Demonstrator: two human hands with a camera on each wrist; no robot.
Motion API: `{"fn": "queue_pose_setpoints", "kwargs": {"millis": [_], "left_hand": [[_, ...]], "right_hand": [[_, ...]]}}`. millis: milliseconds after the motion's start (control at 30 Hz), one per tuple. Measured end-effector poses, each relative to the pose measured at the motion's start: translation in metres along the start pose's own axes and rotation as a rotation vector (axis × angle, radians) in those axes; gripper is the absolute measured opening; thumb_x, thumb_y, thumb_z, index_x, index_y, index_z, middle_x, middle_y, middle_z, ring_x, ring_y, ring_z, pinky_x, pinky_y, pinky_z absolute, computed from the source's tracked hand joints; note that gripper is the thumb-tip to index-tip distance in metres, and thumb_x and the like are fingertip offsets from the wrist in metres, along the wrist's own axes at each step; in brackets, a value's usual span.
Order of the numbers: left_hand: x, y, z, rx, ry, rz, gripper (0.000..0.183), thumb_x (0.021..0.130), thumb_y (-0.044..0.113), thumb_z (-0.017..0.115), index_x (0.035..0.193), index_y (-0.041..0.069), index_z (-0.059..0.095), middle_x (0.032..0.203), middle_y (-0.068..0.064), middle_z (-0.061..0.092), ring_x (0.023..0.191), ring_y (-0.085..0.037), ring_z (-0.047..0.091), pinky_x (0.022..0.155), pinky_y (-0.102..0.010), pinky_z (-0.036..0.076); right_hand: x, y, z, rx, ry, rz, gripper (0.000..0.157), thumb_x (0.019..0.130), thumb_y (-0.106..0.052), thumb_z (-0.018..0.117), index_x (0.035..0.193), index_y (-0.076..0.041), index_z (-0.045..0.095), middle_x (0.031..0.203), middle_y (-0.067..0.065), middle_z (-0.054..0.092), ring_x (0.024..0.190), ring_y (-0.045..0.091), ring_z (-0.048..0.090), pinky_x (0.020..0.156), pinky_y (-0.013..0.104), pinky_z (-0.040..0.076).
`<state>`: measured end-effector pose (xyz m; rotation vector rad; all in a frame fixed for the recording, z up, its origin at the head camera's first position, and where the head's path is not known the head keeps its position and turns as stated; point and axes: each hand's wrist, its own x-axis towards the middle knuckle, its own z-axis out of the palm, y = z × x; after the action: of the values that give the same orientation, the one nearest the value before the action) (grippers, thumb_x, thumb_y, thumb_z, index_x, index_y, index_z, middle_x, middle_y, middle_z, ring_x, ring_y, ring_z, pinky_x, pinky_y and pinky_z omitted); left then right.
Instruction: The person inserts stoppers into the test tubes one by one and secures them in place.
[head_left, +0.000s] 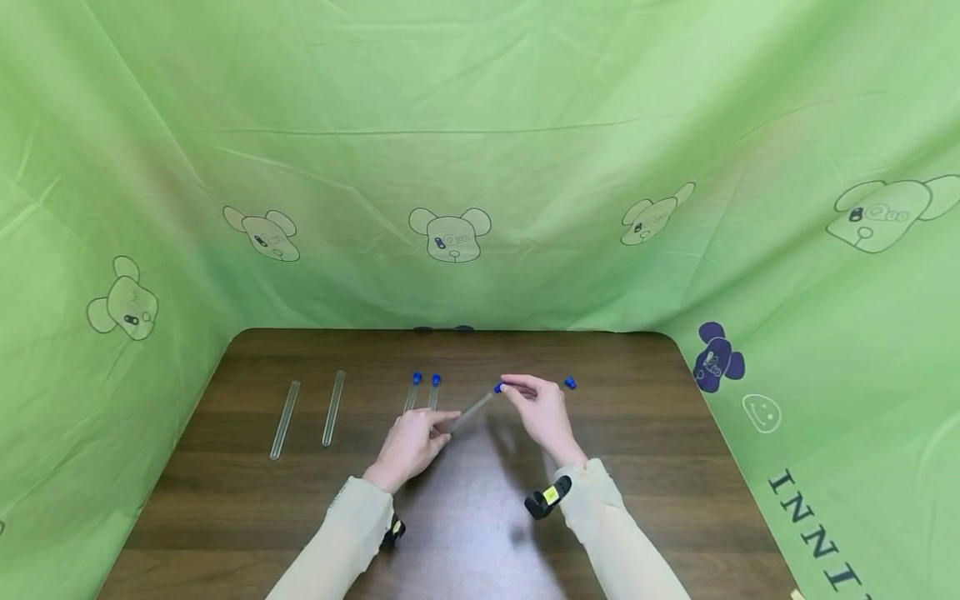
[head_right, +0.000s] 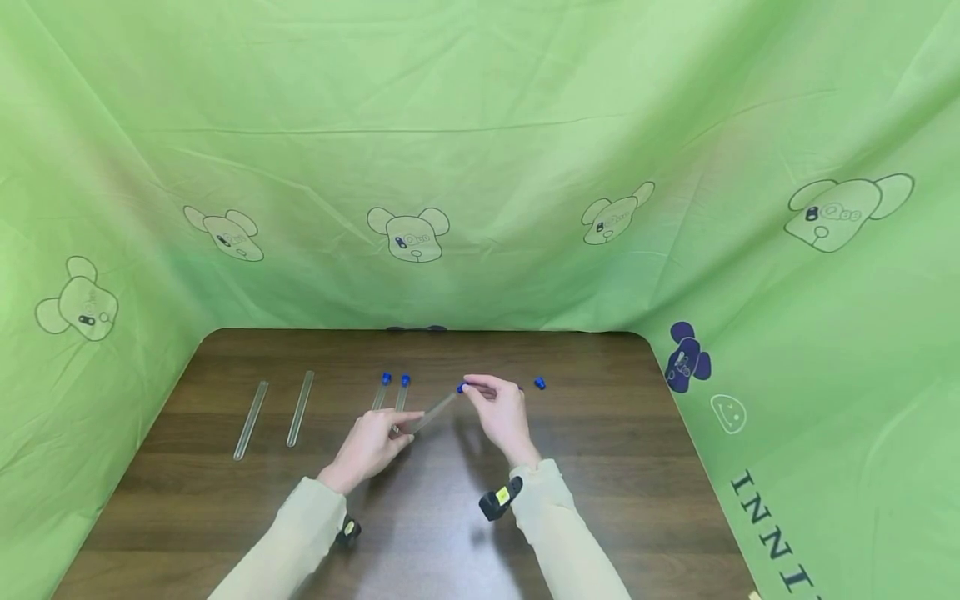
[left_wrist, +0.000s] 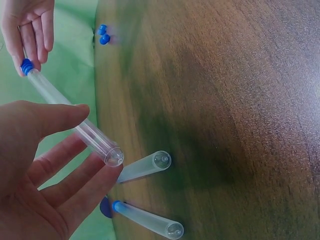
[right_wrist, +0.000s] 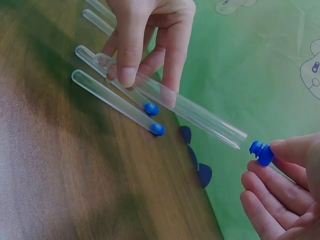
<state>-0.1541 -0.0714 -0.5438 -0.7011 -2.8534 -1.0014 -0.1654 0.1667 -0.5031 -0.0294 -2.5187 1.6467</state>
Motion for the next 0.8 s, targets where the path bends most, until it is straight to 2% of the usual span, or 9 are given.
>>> {"fn": "queue_pose_setpoints", "kwargs": {"millis": [233,800], "left_hand": [[0.0001,-0.0013,0.0008,0.011,0.005,0.015,0.039,0.088,0.010,0.081,0.125,0.017,0.075,0.091,0.001,0.070,0.077,-0.009,0.067,0.064,-0.028,0.053],[0.0004,-0.0036,0.0034,0.021,-0.007,0.038,0.039,0.088,0.010,0.080,0.126,0.020,0.075,0.100,-0.002,0.072,0.078,-0.007,0.067,0.067,-0.028,0.054]], "right_hand": [[-0.0010,-0.0003,0.0025,-0.019,0.006,-0.040,0.020,0.093,-0.008,0.074,0.111,0.001,0.077,0.100,0.011,0.076,0.094,0.024,0.073,0.084,0.035,0.057],[-0.0038,0.0019,0.0078,-0.017,-0.010,-0.023,0.020,0.093,-0.011,0.075,0.111,-0.003,0.078,0.102,0.009,0.076,0.094,0.023,0.073,0.085,0.039,0.056]]}}
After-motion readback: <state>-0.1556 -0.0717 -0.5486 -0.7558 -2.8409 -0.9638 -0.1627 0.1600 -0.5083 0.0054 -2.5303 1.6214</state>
